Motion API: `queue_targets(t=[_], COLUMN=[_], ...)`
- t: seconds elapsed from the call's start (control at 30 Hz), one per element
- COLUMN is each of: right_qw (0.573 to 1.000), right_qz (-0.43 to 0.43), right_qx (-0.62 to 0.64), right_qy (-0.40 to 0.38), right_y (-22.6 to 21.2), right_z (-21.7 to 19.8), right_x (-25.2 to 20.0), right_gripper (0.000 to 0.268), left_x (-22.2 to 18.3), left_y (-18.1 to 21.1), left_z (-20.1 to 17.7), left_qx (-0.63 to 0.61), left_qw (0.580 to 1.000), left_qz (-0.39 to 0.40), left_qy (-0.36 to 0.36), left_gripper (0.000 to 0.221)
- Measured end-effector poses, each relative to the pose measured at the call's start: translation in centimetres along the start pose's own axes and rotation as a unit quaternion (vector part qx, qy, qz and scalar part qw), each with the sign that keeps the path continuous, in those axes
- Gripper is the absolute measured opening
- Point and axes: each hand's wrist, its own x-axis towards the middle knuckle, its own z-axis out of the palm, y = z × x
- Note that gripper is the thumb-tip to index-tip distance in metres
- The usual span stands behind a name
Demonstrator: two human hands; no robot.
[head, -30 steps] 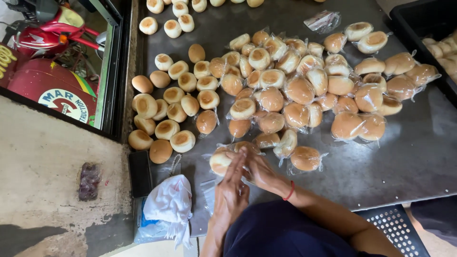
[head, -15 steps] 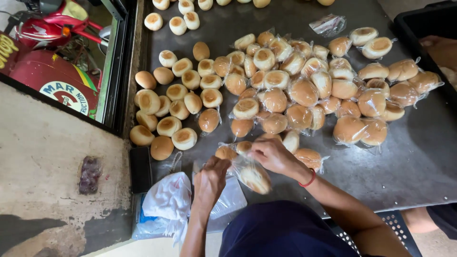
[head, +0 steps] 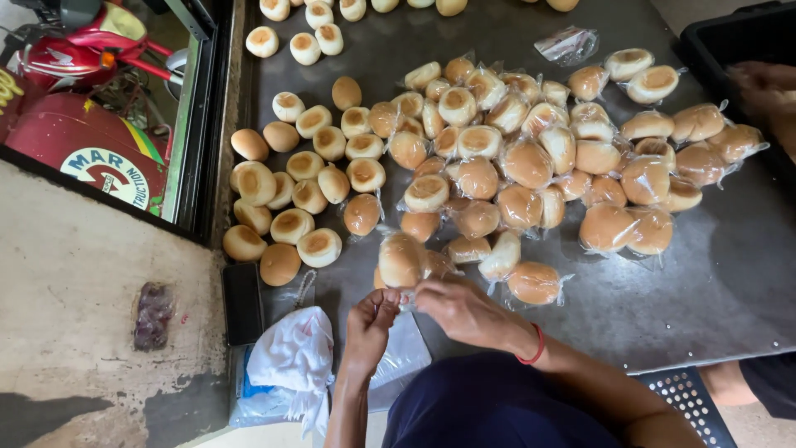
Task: The person packs bread rolls into plastic bags by hand on a metal surface.
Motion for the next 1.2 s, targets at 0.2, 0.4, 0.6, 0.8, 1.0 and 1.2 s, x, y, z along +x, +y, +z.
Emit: queue_targets(t=[0.2,0.4,0.6,0.8,1.0,1.2], right_qw=[0.999,0.929,0.939,0.996,0.984,0.997], right_qz=[-0.015,0.149,0.203,0.035,-0.053,0.017], right_qx=[-0.028,0.327,0.264,0.054,-0.112,-0.049], right_qy=[0.039,0.086,0.087,0.053,0.130,0.053], right_y=[-1.0,3.2,7.4,3.1,-0.8,2.9], right_z=[-1.1,1.3,3.8,1.8,0.0,0.8], right_x=[1.0,-0.6,-3.1,-1.3,-0.2,-4.5], right_gripper=[0.010,0.005,0.007,0.023,0.010,0.005], left_x=[0.6,-2.8,-1.9,0.2,-0.7,0.2], left_y=[-6.2,4.9,3.0,-4.4,-1.7,-1.8], left_z=[0.1,2.6,2.9,2.8,3.1,0.8], left_qx=[-0.005,0.277,0.354,-0.134,-0.053,0.036], left_qw=[0.980,0.937,0.813,0.981,0.980,0.983], left_qz=[0.107,0.206,0.439,0.134,0.187,0.161], left_qy=[-0.168,0.043,0.143,-0.029,0.038,0.086], left_gripper=[0.015,0.014,0.012,0.015,0.011,0.011])
